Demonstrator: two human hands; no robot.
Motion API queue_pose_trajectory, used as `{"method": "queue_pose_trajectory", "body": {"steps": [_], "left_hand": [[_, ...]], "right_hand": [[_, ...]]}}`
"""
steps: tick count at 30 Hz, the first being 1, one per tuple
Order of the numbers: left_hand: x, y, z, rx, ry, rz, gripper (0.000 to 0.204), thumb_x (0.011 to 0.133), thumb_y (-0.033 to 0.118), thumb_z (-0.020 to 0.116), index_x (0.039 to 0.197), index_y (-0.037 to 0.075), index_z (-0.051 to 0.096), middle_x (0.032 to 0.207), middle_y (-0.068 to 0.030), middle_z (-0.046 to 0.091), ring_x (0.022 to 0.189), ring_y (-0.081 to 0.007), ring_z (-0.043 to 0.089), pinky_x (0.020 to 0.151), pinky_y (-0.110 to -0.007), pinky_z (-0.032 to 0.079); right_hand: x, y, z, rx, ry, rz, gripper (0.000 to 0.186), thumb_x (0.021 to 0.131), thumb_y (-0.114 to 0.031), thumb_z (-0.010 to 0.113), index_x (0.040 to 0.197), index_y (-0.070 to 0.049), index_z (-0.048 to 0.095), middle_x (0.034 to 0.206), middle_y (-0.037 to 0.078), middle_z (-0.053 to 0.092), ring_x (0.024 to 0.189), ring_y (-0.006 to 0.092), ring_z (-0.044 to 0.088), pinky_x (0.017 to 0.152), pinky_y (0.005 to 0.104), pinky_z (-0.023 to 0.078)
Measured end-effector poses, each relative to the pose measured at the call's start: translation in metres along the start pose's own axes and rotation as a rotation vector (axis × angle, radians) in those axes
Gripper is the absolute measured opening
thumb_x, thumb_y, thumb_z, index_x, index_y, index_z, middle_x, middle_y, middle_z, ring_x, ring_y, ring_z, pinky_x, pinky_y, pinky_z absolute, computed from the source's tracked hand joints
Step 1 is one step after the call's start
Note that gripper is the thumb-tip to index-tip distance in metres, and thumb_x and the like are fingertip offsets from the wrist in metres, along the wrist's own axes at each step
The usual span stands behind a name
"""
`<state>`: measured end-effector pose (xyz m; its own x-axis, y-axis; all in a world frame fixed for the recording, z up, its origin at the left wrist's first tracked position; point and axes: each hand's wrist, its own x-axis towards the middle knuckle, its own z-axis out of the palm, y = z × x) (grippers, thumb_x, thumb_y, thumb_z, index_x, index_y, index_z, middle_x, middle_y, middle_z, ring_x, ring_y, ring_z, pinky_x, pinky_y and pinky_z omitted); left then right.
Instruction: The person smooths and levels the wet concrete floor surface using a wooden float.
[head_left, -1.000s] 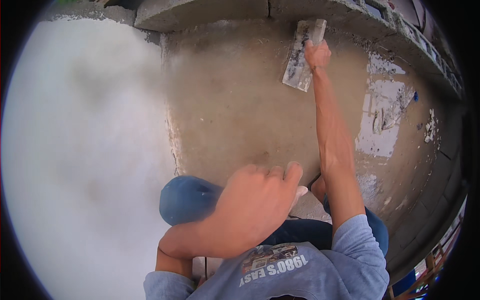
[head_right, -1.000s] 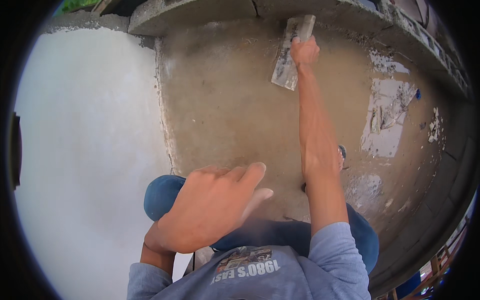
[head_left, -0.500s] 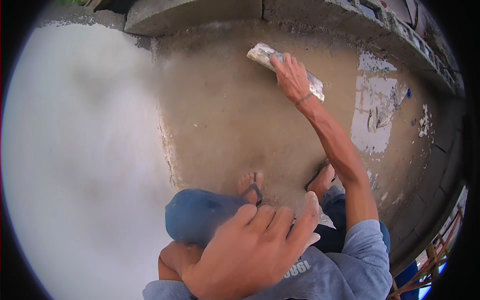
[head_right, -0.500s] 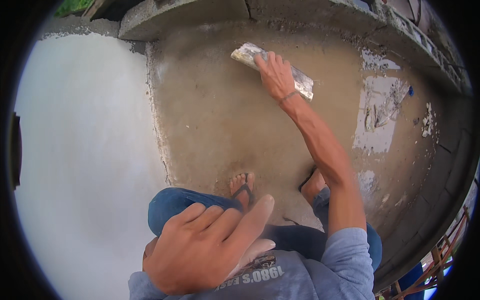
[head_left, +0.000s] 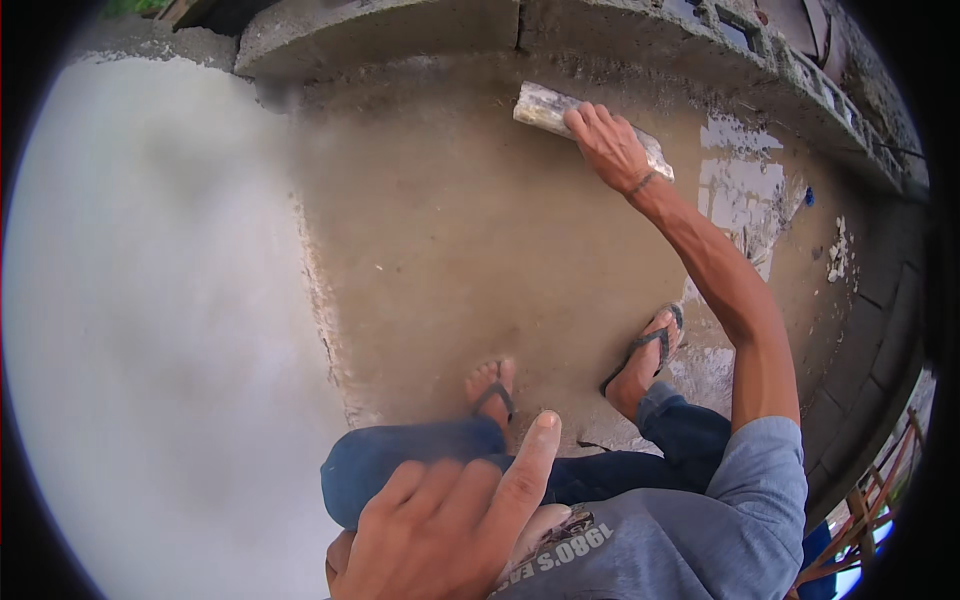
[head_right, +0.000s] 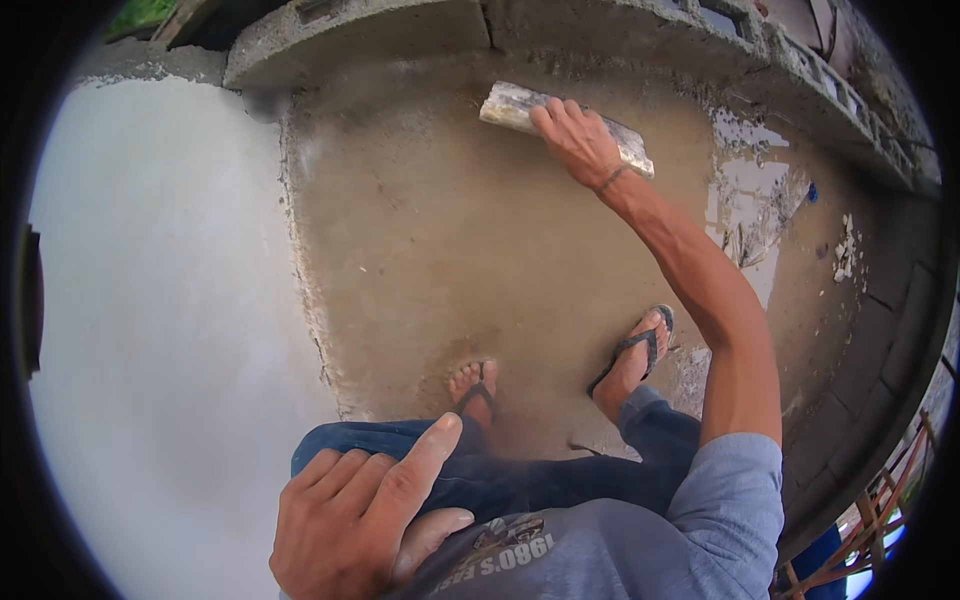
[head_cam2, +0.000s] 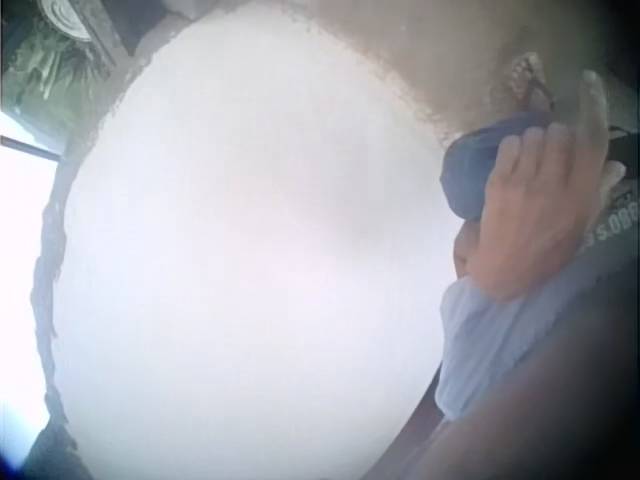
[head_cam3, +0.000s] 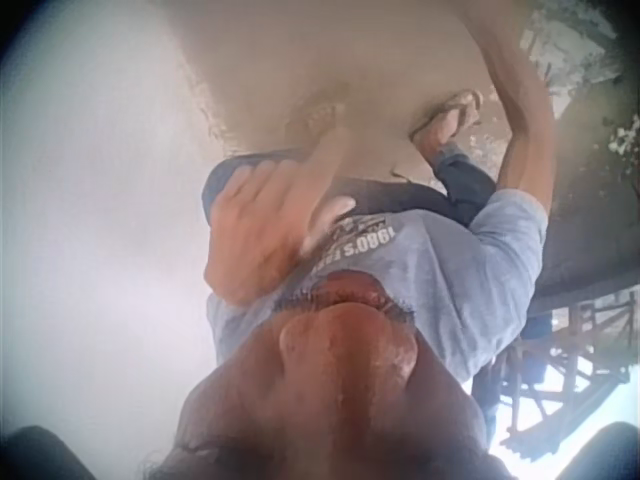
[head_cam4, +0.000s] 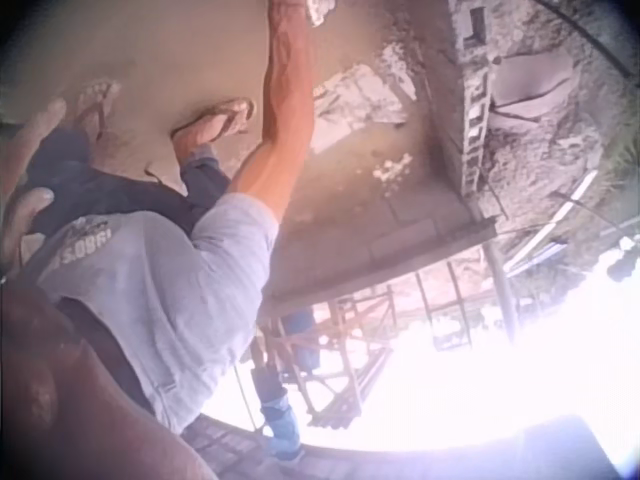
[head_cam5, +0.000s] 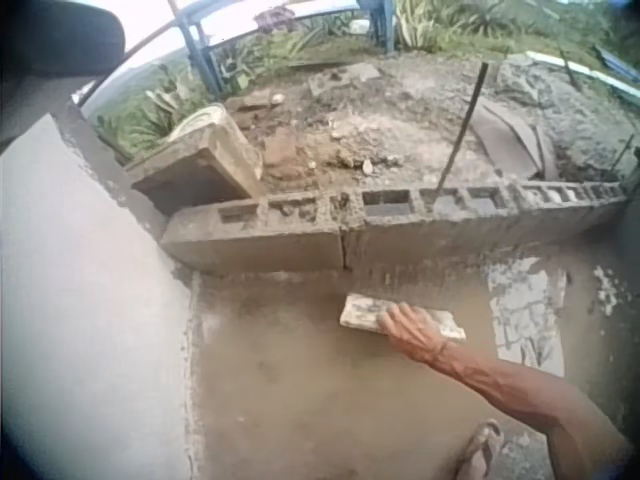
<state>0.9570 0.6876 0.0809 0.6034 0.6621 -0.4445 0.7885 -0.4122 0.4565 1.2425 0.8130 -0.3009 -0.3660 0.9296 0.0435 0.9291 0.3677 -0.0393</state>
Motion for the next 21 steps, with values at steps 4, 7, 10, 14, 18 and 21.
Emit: {"method": "queue_pose_trajectory", "body": {"steps": [4, 7, 10, 14, 18, 21], "left_hand": [[0.0, 0.003, 0.0, -0.01, 0.02, -0.038, 0.059, 0.088, 0.036, 0.069, 0.14, 0.01, 0.057, 0.079, -0.0026, 0.06, 0.073, -0.0193, 0.058, 0.067, -0.032, 0.044], [-0.002, 0.004, -0.003, -0.021, -0.009, -0.058, 0.059, 0.09, 0.036, 0.068, 0.141, 0.01, 0.056, 0.079, -0.0031, 0.06, 0.073, -0.0199, 0.058, 0.068, -0.033, 0.044], [-0.004, 0.006, -0.004, -0.055, -0.024, -0.062, 0.059, 0.09, 0.036, 0.067, 0.142, 0.01, 0.055, 0.079, -0.0038, 0.06, 0.073, -0.0206, 0.058, 0.068, -0.034, 0.044], [-0.005, 0.008, -0.002, -0.064, -0.004, -0.074, 0.059, 0.091, 0.036, 0.067, 0.142, 0.01, 0.055, 0.079, -0.0045, 0.06, 0.073, -0.0214, 0.058, 0.068, -0.035, 0.044], [-0.007, 0.009, 0.0, -0.052, -0.009, -0.072, 0.059, 0.09, 0.035, 0.068, 0.141, 0.009, 0.055, 0.08, -0.0048, 0.06, 0.072, -0.022, 0.058, 0.068, -0.035, 0.044], [-0.012, 0.008, -0.002, -0.043, -0.012, -0.053, 0.06, 0.088, 0.034, 0.069, 0.142, 0.009, 0.055, 0.081, -0.0051, 0.061, 0.073, -0.0222, 0.058, 0.069, -0.035, 0.045]], "right_hand": [[-0.003, -0.002, -0.003, -0.123, 0.142, -0.125, 0.022, 0.083, -0.01, 0.061, 0.102, -0.011, 0.05, 0.091, 0.004, 0.052, 0.088, 0.0206, 0.059, 0.066, 0.0339, 0.053], [0.007, 0.018, 0.002, -0.145, 0.177, 0.019, 0.022, 0.083, -0.01, 0.062, 0.101, -0.01, 0.05, 0.091, 0.004, 0.052, 0.087, 0.021, 0.06, 0.066, 0.0336, 0.053], [0.008, 0.022, 0.004, -0.059, 0.07, 0.025, 0.021, 0.085, -0.009, 0.059, 0.103, -0.01, 0.05, 0.093, 0.006, 0.052, 0.089, 0.022, 0.06, 0.07, 0.0343, 0.053], [0.004, 0.016, 0.012, -0.097, 0.15, -0.107, 0.022, 0.085, -0.01, 0.06, 0.104, -0.012, 0.05, 0.093, 0.005, 0.052, 0.09, 0.0211, 0.06, 0.068, 0.0345, 0.054], [0.006, 0.018, 0.018, -0.094, 0.202, -0.017, 0.021, 0.085, -0.01, 0.062, 0.102, -0.011, 0.05, 0.092, 0.005, 0.054, 0.087, 0.0223, 0.062, 0.062, 0.0357, 0.056], [0.008, 0.015, 0.019, 0.029, 0.121, -0.088, 0.019, 0.086, -0.011, 0.061, 0.102, -0.012, 0.05, 0.091, 0.005, 0.053, 0.086, 0.0216, 0.062, 0.063, 0.0354, 0.056]]}}
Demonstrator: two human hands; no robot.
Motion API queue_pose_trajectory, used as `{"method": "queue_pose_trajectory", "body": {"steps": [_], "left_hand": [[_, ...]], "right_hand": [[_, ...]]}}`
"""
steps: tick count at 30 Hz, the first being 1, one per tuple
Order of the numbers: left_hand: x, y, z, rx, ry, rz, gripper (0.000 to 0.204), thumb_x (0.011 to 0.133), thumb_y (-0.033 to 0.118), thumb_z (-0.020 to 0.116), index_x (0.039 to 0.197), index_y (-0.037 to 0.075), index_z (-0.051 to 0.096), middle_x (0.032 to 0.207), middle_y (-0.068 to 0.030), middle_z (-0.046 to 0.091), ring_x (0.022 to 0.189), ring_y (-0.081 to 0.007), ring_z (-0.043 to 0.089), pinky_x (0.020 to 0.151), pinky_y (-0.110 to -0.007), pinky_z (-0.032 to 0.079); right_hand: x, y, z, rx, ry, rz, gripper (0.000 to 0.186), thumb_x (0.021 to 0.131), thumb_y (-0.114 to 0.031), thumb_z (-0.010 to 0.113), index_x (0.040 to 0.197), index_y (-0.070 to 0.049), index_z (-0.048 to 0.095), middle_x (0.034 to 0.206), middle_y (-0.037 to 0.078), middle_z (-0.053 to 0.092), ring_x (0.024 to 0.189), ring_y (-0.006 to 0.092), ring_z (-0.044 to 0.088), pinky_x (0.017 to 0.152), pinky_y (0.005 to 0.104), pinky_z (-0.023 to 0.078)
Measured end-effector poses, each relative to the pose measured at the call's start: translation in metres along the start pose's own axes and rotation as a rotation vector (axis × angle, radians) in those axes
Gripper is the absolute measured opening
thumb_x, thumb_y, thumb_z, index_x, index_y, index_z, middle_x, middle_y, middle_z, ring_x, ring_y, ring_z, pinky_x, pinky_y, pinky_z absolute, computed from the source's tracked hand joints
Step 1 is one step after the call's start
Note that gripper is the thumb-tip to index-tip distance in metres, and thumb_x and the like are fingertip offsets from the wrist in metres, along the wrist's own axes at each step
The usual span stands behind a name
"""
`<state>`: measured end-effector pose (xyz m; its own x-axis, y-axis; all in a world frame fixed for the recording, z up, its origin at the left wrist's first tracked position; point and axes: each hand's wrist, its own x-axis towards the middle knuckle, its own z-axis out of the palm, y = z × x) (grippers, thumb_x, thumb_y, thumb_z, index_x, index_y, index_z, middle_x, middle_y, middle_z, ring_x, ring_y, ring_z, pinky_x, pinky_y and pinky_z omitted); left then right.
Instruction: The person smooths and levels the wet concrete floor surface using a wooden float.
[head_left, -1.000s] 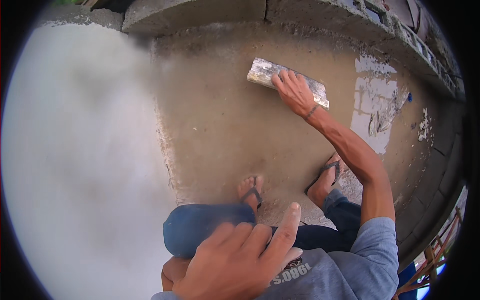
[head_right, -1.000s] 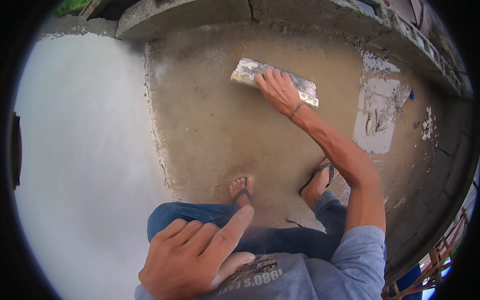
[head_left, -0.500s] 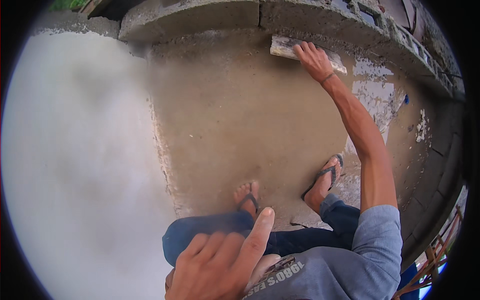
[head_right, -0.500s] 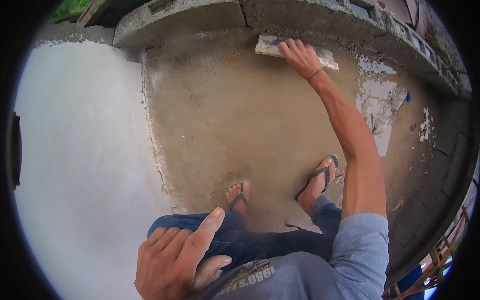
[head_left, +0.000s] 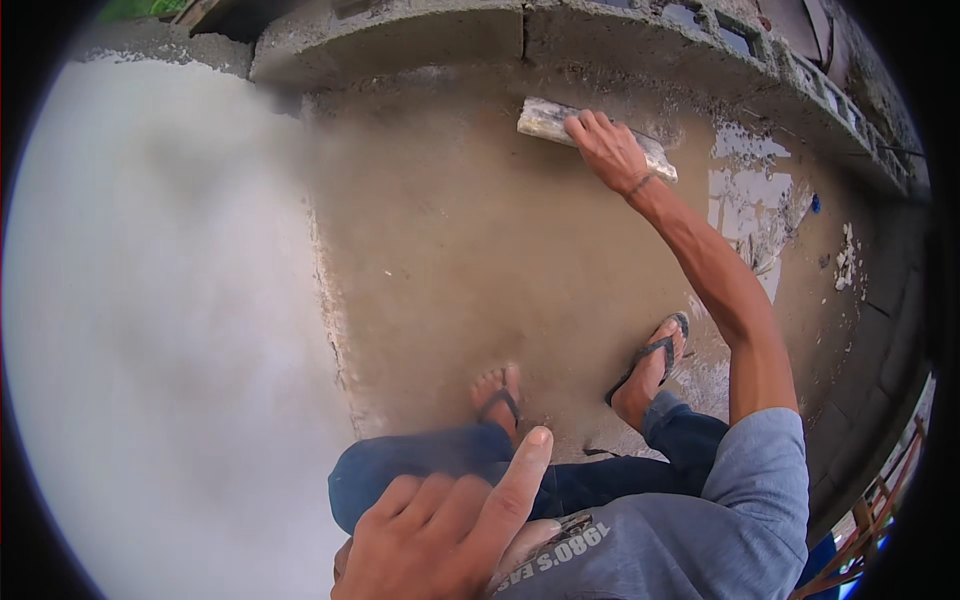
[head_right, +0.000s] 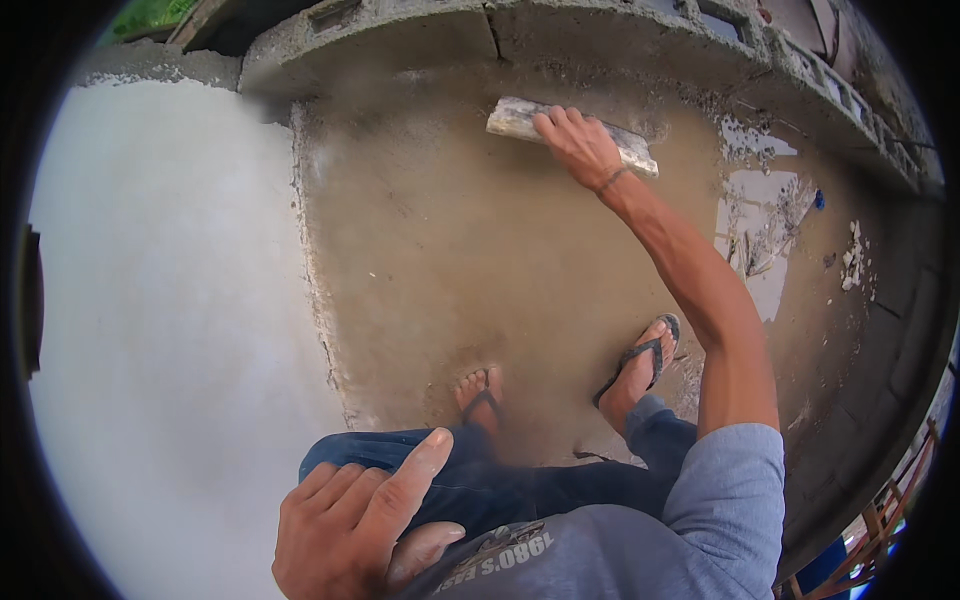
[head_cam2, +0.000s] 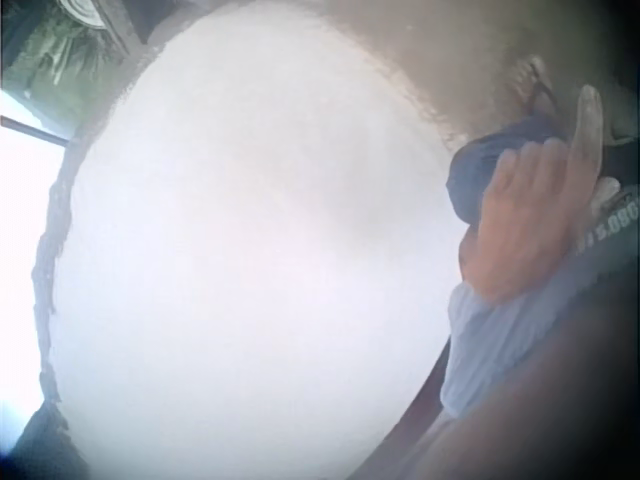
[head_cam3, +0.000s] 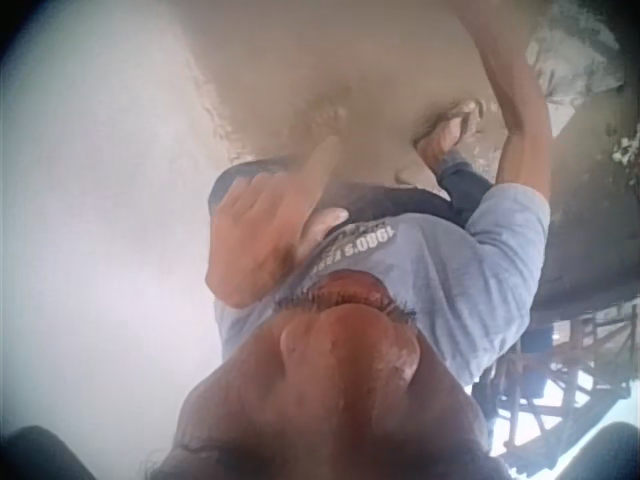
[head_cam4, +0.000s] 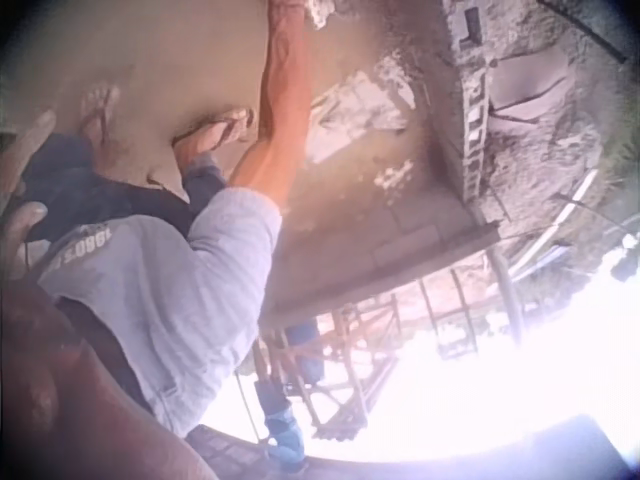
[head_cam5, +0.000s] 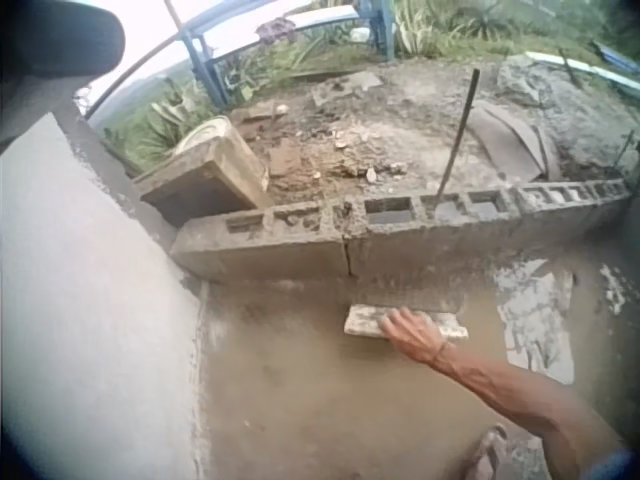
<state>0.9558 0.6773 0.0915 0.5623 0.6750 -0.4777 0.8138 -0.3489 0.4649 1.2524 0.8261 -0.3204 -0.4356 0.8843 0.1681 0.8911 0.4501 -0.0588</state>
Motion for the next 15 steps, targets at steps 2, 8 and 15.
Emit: {"method": "queue_pose_trajectory", "body": {"steps": [2, 8, 15], "left_hand": [[-0.004, 0.002, 0.0, 0.014, -0.023, -0.009, 0.061, 0.087, 0.033, 0.07, 0.141, 0.009, 0.055, 0.083, -0.0052, 0.062, 0.074, -0.0222, 0.059, 0.07, -0.036, 0.046], [-0.01, 0.001, 0.001, -0.044, 0.015, -0.043, 0.063, 0.085, 0.031, 0.072, 0.142, 0.009, 0.055, 0.085, -0.007, 0.065, 0.076, -0.0226, 0.061, 0.07, -0.035, 0.046], [-0.012, 0.002, 0.001, -0.038, 0.008, -0.087, 0.064, 0.085, 0.03, 0.073, 0.142, 0.009, 0.055, 0.085, -0.0067, 0.064, 0.074, -0.0233, 0.06, 0.069, -0.035, 0.046]], "right_hand": [[0.0, 0.001, 0.002, -0.075, 0.04, -0.015, 0.018, 0.086, -0.011, 0.06, 0.102, -0.012, 0.051, 0.091, 0.005, 0.053, 0.086, 0.022, 0.062, 0.064, 0.0356, 0.056], [-0.01, 0.001, 0.004, -0.174, 0.134, 0.176, 0.02, 0.086, -0.01, 0.06, 0.102, -0.012, 0.049, 0.092, 0.005, 0.053, 0.087, 0.0227, 0.062, 0.064, 0.0366, 0.055], [-0.01, 0.021, -0.003, -0.19, 0.088, 0.069, 0.02, 0.084, -0.01, 0.061, 0.101, -0.012, 0.05, 0.091, 0.005, 0.053, 0.085, 0.0225, 0.061, 0.064, 0.037, 0.055]]}}
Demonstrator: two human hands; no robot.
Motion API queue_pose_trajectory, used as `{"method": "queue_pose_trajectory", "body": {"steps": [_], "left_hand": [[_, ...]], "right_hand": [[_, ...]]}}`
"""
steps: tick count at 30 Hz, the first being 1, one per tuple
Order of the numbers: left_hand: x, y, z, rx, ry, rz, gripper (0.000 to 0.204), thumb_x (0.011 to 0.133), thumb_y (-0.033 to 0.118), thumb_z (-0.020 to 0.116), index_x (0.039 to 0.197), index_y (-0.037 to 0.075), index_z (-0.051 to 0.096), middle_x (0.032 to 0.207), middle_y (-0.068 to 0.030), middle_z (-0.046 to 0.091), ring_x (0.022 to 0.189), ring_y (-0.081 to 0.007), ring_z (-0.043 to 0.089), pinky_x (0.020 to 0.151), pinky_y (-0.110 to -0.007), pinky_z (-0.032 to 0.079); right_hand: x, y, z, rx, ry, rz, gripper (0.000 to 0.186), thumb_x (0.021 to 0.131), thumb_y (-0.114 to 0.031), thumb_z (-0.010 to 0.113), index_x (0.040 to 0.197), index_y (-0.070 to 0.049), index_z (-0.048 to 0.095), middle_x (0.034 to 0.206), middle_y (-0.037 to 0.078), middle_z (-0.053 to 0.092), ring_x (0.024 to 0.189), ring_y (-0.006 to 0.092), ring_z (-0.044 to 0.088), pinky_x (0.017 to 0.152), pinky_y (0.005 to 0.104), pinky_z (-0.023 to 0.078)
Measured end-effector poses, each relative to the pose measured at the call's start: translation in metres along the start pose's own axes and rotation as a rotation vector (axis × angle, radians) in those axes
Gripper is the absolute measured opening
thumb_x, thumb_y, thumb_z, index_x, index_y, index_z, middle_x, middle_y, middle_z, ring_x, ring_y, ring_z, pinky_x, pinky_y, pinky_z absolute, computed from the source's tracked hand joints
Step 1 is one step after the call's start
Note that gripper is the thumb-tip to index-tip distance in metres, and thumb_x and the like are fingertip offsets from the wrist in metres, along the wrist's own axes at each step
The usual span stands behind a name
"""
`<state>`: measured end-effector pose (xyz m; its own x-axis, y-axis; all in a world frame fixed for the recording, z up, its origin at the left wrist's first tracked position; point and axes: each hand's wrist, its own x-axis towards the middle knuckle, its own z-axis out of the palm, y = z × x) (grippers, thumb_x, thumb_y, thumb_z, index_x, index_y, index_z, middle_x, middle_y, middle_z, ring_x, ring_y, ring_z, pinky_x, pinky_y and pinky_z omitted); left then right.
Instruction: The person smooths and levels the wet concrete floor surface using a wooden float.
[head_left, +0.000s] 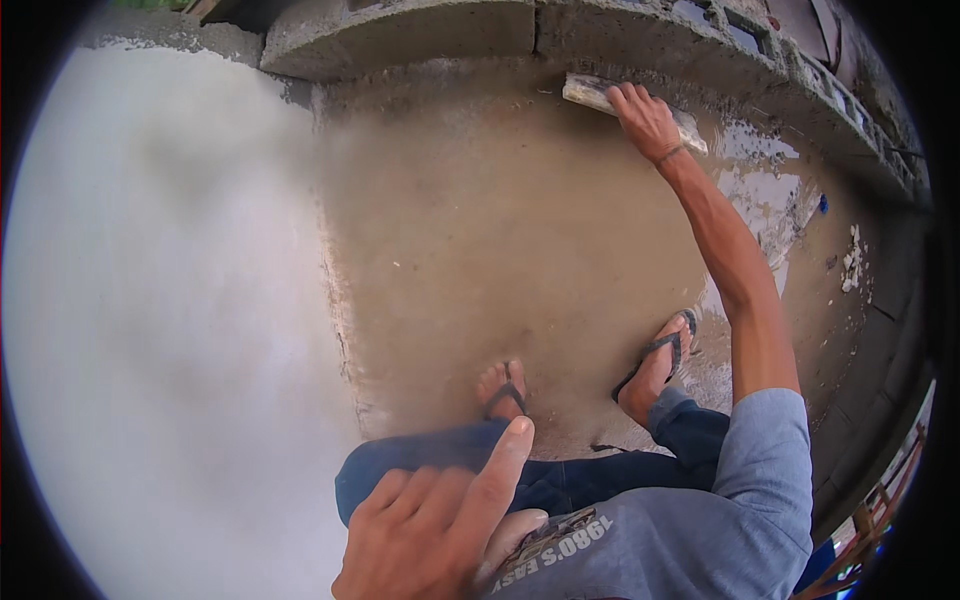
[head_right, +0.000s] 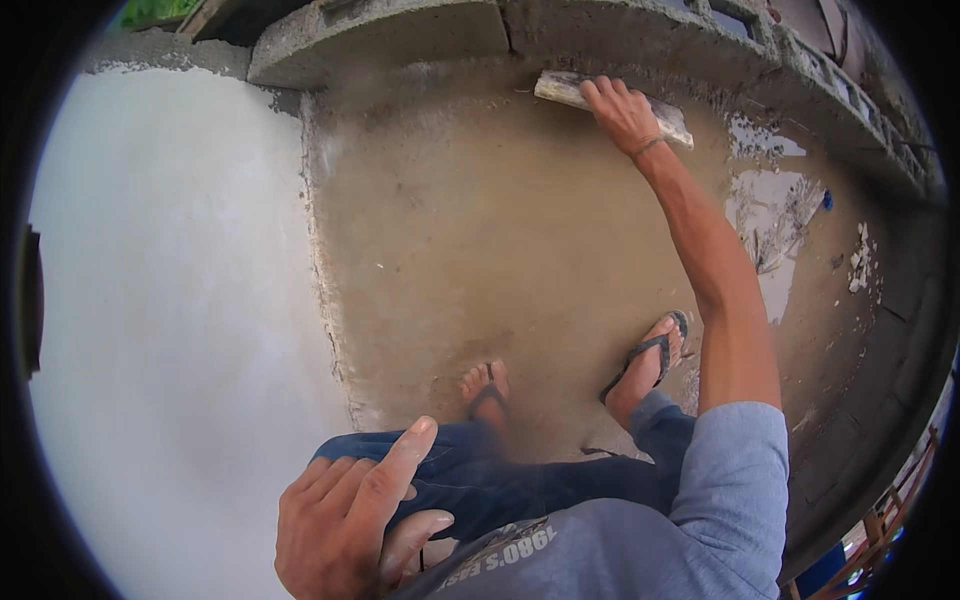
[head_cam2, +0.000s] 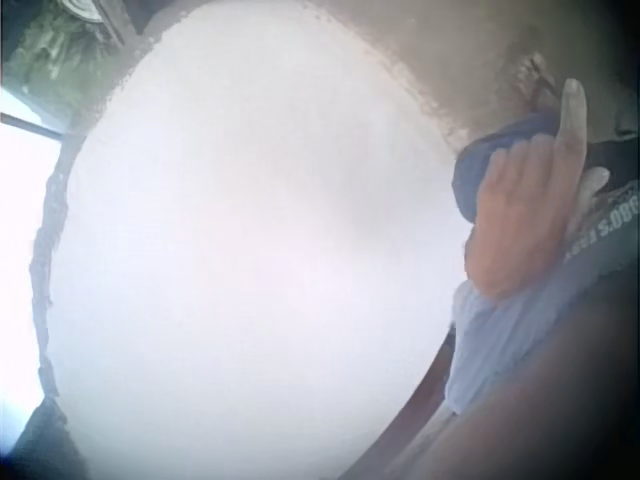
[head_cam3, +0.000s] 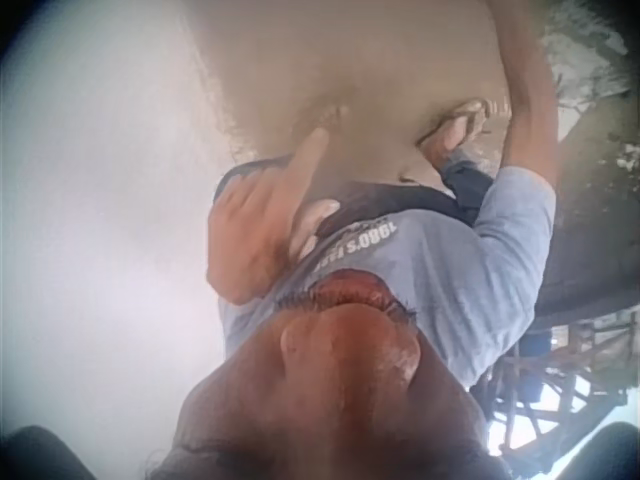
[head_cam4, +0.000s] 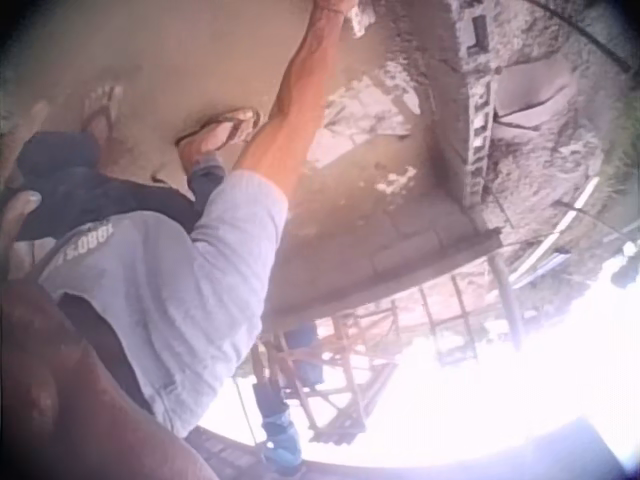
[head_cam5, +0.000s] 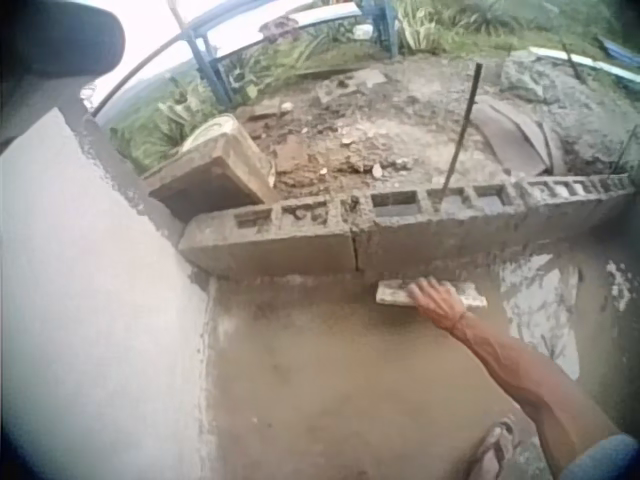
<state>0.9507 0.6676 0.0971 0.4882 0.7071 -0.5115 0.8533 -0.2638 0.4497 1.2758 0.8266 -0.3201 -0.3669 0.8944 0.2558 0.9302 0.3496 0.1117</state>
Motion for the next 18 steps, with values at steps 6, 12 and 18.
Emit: {"method": "queue_pose_trajectory", "body": {"steps": [6, 12, 18], "left_hand": [[0.003, 0.006, -0.002, -0.019, 0.019, 0.036, 0.062, 0.087, 0.032, 0.07, 0.142, 0.008, 0.055, 0.09, -0.0083, 0.066, 0.077, -0.0237, 0.061, 0.071, -0.035, 0.046], [0.04, 0.018, 0.011, 0.104, -0.034, 0.189, 0.057, 0.088, 0.033, 0.071, 0.134, 0.003, 0.057, 0.078, -0.0056, 0.066, 0.067, -0.0187, 0.062, 0.062, -0.031, 0.047], [0.071, 0.013, 0.02, 0.101, -0.022, 0.176, 0.051, 0.093, 0.032, 0.067, 0.134, 0.003, 0.056, 0.078, -0.0085, 0.066, 0.069, -0.0256, 0.064, 0.063, -0.038, 0.05]], "right_hand": [[0.012, -0.036, -0.022, 0.277, -0.093, 0.147, 0.023, 0.087, -0.008, 0.061, 0.108, -0.009, 0.051, 0.097, 0.01, 0.056, 0.094, 0.0296, 0.063, 0.072, 0.0427, 0.055], [0.086, -0.164, -0.046, 0.911, -0.446, 0.594, 0.035, 0.087, -0.021, 0.063, 0.116, -0.004, 0.051, 0.108, 0.025, 0.066, 0.101, 0.0464, 0.064, 0.084, 0.0553, 0.052], [0.043, -0.134, -0.024, 0.877, -0.26, 0.987, 0.038, 0.087, -0.023, 0.064, 0.115, -0.001, 0.053, 0.104, 0.03, 0.068, 0.099, 0.0489, 0.065, 0.087, 0.0555, 0.052]]}}
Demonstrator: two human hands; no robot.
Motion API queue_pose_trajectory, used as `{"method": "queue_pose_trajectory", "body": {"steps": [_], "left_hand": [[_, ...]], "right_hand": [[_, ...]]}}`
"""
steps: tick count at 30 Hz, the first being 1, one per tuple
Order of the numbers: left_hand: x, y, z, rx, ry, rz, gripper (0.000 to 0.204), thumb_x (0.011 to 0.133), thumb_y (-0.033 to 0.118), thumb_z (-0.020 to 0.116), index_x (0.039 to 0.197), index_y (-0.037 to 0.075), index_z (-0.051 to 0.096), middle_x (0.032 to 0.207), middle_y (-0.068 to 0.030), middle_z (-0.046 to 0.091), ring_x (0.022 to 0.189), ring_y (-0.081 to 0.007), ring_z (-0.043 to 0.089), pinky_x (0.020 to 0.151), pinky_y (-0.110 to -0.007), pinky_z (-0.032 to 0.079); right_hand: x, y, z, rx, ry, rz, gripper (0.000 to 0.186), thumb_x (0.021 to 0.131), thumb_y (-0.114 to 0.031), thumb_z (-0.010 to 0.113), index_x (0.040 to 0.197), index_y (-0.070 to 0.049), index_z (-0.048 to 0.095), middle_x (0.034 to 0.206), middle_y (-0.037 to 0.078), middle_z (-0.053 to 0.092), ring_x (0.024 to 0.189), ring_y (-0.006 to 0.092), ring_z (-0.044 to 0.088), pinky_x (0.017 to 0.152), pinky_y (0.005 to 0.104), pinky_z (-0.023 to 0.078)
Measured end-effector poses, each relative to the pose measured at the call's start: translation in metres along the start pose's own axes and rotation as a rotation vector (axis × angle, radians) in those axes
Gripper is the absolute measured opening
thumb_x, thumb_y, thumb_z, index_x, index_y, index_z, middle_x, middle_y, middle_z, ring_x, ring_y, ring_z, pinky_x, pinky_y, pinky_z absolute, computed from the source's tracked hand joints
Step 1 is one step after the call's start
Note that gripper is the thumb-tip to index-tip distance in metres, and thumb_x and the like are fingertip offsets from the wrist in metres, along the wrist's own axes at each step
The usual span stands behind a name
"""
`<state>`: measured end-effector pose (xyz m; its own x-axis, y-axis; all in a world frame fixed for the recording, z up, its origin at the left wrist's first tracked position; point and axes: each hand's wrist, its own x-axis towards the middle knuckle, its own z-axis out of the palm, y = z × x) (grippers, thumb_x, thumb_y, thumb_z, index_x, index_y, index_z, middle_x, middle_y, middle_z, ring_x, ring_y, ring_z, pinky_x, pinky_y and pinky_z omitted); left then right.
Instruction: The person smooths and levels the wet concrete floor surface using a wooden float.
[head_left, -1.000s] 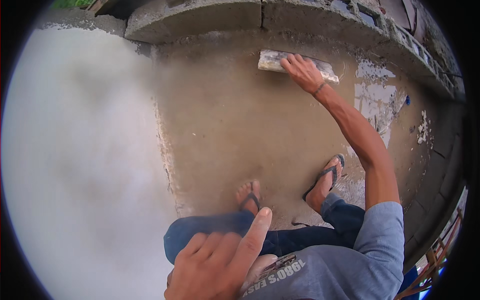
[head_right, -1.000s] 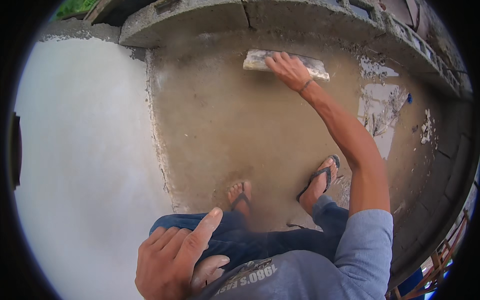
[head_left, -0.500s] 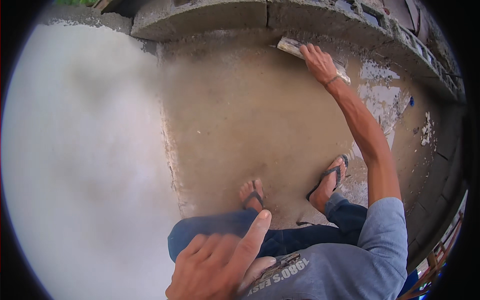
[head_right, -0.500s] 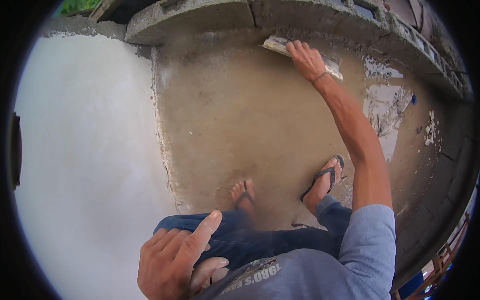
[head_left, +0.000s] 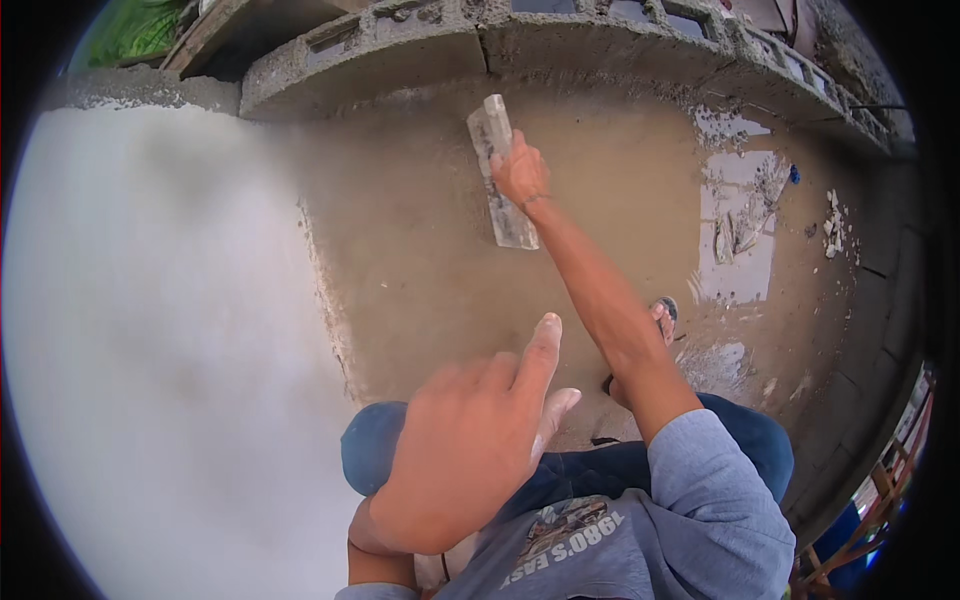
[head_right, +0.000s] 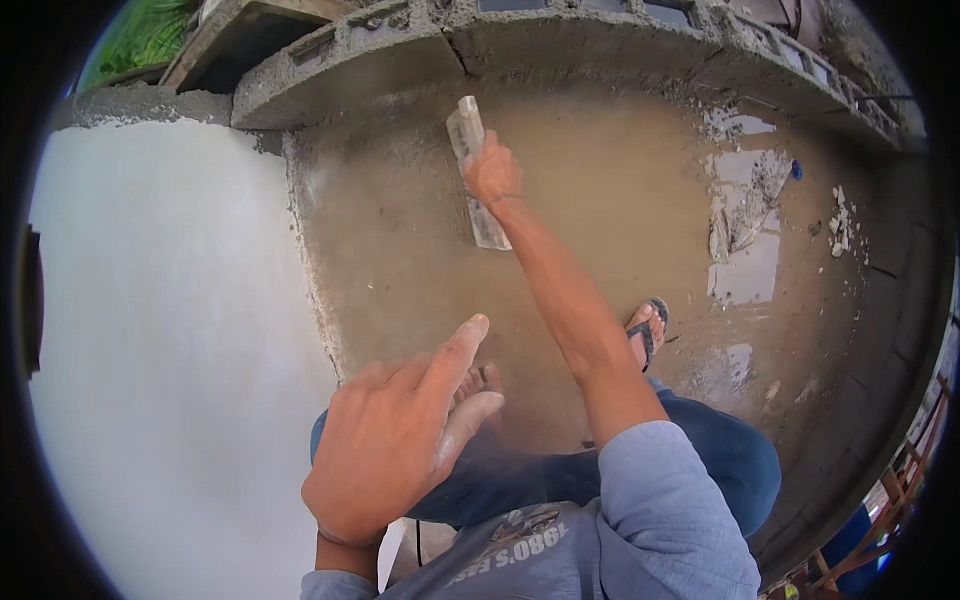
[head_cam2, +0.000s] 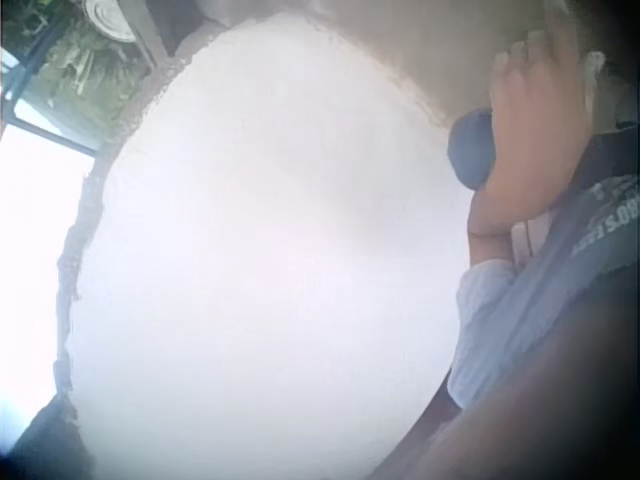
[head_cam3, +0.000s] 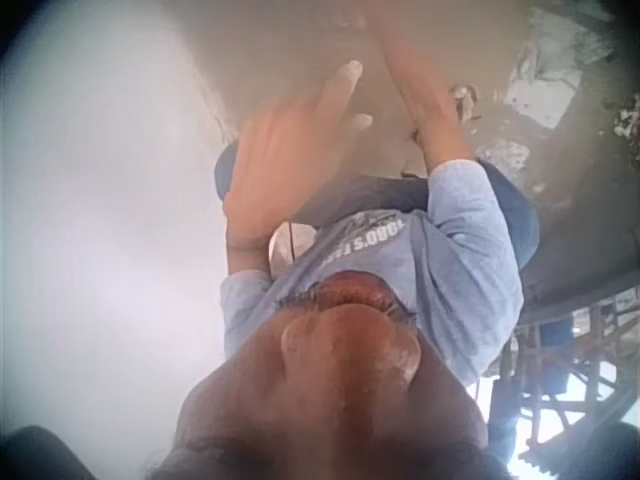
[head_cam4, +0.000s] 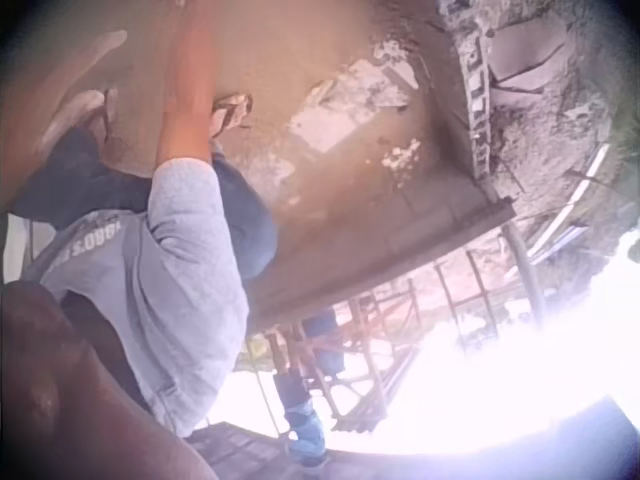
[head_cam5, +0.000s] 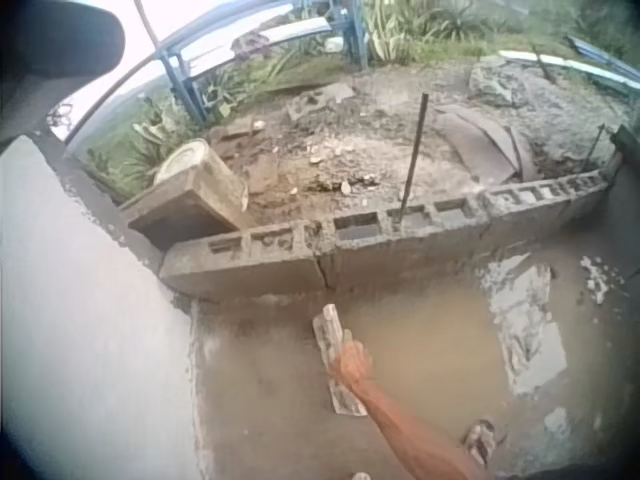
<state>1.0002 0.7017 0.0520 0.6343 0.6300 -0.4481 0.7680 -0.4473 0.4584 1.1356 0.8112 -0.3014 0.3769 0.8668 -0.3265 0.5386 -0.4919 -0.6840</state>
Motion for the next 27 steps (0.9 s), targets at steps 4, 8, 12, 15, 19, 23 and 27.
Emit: {"method": "queue_pose_trajectory", "body": {"steps": [4, 8, 12, 15, 19, 23, 27], "left_hand": [[-0.001, -0.01, -0.005, -0.088, 0.011, -0.067, 0.051, 0.092, 0.031, 0.069, 0.134, 0.006, 0.056, 0.077, -0.0124, 0.068, 0.07, -0.0325, 0.066, 0.065, -0.043, 0.051], [0.006, -0.017, -0.004, -0.028, 0.087, 0.084, 0.045, 0.095, 0.031, 0.064, 0.128, 0.001, 0.056, 0.079, -0.0109, 0.066, 0.068, -0.0281, 0.065, 0.06, -0.039, 0.05], [0.022, -0.017, 0.0, -0.1, -0.057, -0.008, 0.047, 0.097, 0.035, 0.061, 0.132, 0.004, 0.056, 0.077, -0.0216, 0.068, 0.073, -0.0405, 0.066, 0.069, -0.049, 0.051], [0.042, -0.016, 0.003, -0.062, -0.047, 0.011, 0.047, 0.098, 0.037, 0.06, 0.131, 0.004, 0.056, 0.079, -0.0235, 0.068, 0.078, -0.0426, 0.066, 0.072, -0.051, 0.051], [0.066, -0.018, 0.007, -0.02, -0.023, 0.049, 0.047, 0.099, 0.038, 0.058, 0.131, 0.004, 0.057, 0.082, -0.0248, 0.068, 0.082, -0.0442, 0.066, 0.075, -0.053, 0.051], [0.076, -0.019, 0.007, -0.005, -0.031, 0.047, 0.047, 0.1, 0.039, 0.057, 0.131, 0.004, 0.057, 0.087, -0.0256, 0.069, 0.088, -0.0439, 0.066, 0.079, -0.053, 0.05], [0.072, -0.021, 0.002, -0.022, -0.059, 0.008, 0.047, 0.1, 0.04, 0.056, 0.13, 0.005, 0.057, 0.091, -0.0253, 0.069, 0.092, -0.0433, 0.065, 0.081, -0.053, 0.05]], "right_hand": [[0.021, 0.137, -0.129, -0.171, 0.331, 0.118, 0.046, 0.083, -0.03, 0.071, 0.119, -0.004, 0.057, 0.104, 0.028, 0.069, 0.1, 0.048, 0.065, 0.086, 0.055, 0.052], [0.044, 0.191, -0.227, -0.374, 0.387, 0.051, 0.046, 0.086, -0.032, 0.068, 0.121, -0.005, 0.055, 0.104, 0.029, 0.069, 0.101, 0.0485, 0.064, 0.086, 0.0562, 0.051], [0.021, 0.16, -0.242, -0.357, 0.379, 0.102, 0.041, 0.088, -0.03, 0.064, 0.119, -0.005, 0.054, 0.104, 0.029, 0.068, 0.101, 0.0506, 0.062, 0.087, 0.0581, 0.048], [-0.008, 0.122, -0.194, -0.217, 0.198, 0.129, 0.051, 0.088, -0.029, 0.066, 0.132, -0.006, 0.052, 0.114, 0.03, 0.066, 0.109, 0.0496, 0.061, 0.093, 0.0531, 0.049], [-0.06, 0.093, -0.117, -0.196, -0.164, 0.001, 0.056, 0.088, -0.03, 0.07, 0.133, -0.003, 0.05, 0.121, 0.028, 0.064, 0.115, 0.0462, 0.059, 0.097, 0.0522, 0.048], [-0.082, 0.09, -0.083, -0.206, -0.503, -0.146, 0.054, 0.087, -0.032, 0.071, 0.132, -0.006, 0.053, 0.121, 0.022, 0.066, 0.115, 0.0429, 0.061, 0.096, 0.0512, 0.049], [-0.053, 0.135, -0.132, -0.519, -0.272, 0.04, 0.049, 0.087, -0.032, 0.07, 0.13, -0.013, 0.055, 0.116, 0.019, 0.069, 0.109, 0.0412, 0.065, 0.092, 0.0522, 0.052]]}}
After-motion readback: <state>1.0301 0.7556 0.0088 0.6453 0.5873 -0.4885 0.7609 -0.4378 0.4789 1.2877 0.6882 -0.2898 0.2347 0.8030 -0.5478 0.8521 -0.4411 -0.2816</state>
